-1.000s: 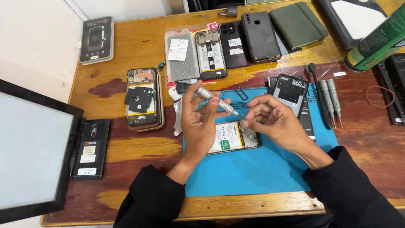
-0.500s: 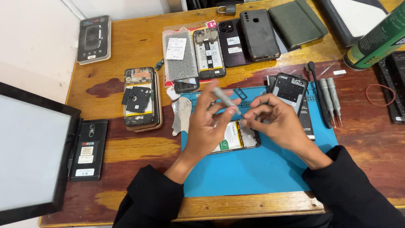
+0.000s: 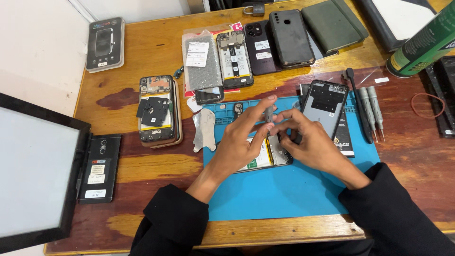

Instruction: The person disassembles a smartphone, removes the battery, and uses a screwdriver to remove screws from the motherboard. They then place the battery into another phone chassis and continue to remove screws from the motherboard.

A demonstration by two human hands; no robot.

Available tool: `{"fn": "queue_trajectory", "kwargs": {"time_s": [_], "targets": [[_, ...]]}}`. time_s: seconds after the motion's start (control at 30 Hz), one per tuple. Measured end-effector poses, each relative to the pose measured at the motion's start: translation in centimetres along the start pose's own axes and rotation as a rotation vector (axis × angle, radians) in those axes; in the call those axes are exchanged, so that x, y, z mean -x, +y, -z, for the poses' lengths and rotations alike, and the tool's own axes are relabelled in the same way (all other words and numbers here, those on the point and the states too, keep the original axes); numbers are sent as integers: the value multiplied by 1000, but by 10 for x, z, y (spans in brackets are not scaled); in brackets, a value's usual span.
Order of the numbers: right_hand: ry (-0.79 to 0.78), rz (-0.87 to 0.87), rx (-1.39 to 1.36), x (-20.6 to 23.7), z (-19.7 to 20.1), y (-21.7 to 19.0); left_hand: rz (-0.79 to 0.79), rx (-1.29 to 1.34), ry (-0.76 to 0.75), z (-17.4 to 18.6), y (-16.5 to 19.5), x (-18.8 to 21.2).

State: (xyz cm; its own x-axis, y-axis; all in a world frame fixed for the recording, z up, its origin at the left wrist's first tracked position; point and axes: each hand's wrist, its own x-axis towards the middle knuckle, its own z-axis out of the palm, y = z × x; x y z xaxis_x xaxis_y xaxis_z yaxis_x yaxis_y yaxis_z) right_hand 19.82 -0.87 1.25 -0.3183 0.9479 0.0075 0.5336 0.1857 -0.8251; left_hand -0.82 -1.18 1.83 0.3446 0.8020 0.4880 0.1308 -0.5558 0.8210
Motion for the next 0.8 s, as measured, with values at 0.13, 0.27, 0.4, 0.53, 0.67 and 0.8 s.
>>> {"fn": "queue_trajectory", "kwargs": {"time_s": [0.13,0.27,0.4,0.53,0.67,0.8], "targets": [[-3,-7,23,0,2,-1,-12,5,-21,2,0,0],[-11,2,19,1,2,-4,20,116,-63,4,-1,-1],[-31,-68,40,2,3,-11,-16,22,-70,8,0,-1],[-71,239,267,8,15,-16,-56,-111,26,8,5,-6],[-204,252,459,9,26,-19,-122,-12,-45,9,12,-6],[-244,200,475,8,27,-20,-93,-37,-53,7,16,-6]]}}
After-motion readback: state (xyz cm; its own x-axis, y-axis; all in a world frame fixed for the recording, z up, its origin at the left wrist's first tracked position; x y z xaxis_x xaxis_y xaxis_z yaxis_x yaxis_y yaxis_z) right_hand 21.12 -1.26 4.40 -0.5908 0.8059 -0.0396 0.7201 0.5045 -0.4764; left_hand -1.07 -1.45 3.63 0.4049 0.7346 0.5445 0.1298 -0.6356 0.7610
